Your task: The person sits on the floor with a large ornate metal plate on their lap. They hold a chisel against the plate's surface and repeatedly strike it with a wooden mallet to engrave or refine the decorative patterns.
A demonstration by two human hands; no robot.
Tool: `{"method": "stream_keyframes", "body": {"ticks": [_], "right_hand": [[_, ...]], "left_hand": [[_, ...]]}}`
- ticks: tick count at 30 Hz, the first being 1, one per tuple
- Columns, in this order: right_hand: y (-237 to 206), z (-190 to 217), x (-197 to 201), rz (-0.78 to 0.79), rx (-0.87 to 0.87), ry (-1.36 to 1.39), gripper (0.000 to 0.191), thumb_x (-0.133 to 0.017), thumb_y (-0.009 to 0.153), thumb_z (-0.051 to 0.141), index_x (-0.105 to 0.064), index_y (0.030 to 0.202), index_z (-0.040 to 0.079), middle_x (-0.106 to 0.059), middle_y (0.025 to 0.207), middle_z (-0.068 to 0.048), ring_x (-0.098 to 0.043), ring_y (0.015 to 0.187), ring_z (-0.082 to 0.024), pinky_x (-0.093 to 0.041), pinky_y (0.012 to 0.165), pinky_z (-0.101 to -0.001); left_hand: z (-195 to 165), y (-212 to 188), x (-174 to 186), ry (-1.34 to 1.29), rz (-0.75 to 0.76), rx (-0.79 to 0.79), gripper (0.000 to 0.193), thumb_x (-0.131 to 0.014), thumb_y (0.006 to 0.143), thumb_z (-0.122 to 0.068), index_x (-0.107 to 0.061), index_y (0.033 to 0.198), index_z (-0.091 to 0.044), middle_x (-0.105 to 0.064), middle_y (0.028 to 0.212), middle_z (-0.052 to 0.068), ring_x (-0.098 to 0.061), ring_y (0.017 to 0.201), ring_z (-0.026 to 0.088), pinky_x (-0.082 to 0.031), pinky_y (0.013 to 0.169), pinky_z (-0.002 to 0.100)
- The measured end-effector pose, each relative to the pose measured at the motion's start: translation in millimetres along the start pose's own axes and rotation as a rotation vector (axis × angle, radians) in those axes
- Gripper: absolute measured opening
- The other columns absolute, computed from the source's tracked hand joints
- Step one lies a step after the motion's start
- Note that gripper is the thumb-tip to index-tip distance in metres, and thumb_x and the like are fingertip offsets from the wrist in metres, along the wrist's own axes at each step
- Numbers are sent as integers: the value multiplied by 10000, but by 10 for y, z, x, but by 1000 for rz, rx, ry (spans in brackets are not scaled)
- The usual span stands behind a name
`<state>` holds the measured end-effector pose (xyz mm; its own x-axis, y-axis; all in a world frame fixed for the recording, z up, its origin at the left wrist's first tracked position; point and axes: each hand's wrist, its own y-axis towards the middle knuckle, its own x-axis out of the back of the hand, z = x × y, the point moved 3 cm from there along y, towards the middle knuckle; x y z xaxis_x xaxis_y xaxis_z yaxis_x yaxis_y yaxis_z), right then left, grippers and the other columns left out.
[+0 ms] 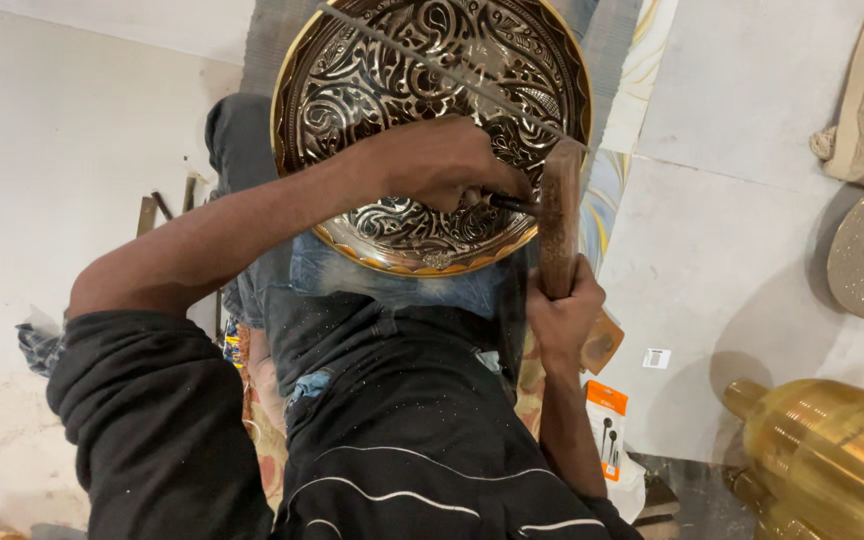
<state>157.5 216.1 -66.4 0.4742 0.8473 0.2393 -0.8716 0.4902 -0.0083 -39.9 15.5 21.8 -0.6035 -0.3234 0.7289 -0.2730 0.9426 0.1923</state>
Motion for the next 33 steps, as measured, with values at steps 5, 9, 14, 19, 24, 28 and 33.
{"method": "stream_keyframes", "body": {"ticks": [5,9,14,19,24,28,33], "right_hand": [[20,60,32,-91,15,-1,146,-789,889,-14,-645,872,-1,-647,792,-18,-596,708,-92,-495,670,-263],[73,203,35,-21,63,-226,216,-796,885,-24,-581,873,-24,-550,769,-51,-496,747,-108,-448,669,-287],[58,214,0,99,-13,-360,168,-760,842,-58,-618,927,-30,-597,754,-45,-511,733,-105,-479,675,-280],[49,142,-3,10,5,97,127,-735,870,-61,-638,930,-5,-684,851,-34,-611,764,-92,-496,700,-253],[73,142,-33,-47,-32,119,154,-754,869,-52,-616,917,-4,-628,799,-23,-571,711,-84,-467,649,-247],[104,247,-9,-9,25,-201,204,-777,877,-52,-576,859,-18,-579,752,-51,-524,720,-108,-476,655,-273],[104,311,-7,23,32,-86,134,-759,864,1,-626,872,1,-621,775,-22,-571,715,-99,-486,667,-276]], "left_hand": [[1,-20,11,27,-39,40,644,-737,703,27,-691,1308,-188,-720,731,142,-714,638,316,-548,555,443],[-8,-20,19,45,-36,7,640,-758,671,7,-694,1281,-177,-719,724,145,-709,657,341,-542,564,460],[6,-16,0,39,-13,44,651,-739,710,20,-672,1321,-196,-711,709,138,-705,641,330,-534,559,462],[7,-18,-14,-21,-20,26,664,-718,708,26,-662,1329,-202,-721,738,130,-701,633,329,-535,556,467],[16,-32,-3,36,12,67,659,-729,689,19,-672,1309,-197,-718,718,140,-707,664,354,-533,561,482],[22,-39,-1,78,-3,110,689,-722,673,33,-684,1311,-225,-702,698,170,-699,646,366,-540,563,480],[9,-7,-25,-42,-28,88,740,-689,642,72,-658,1319,-226,-740,738,123,-729,615,295,-572,526,424]]}}
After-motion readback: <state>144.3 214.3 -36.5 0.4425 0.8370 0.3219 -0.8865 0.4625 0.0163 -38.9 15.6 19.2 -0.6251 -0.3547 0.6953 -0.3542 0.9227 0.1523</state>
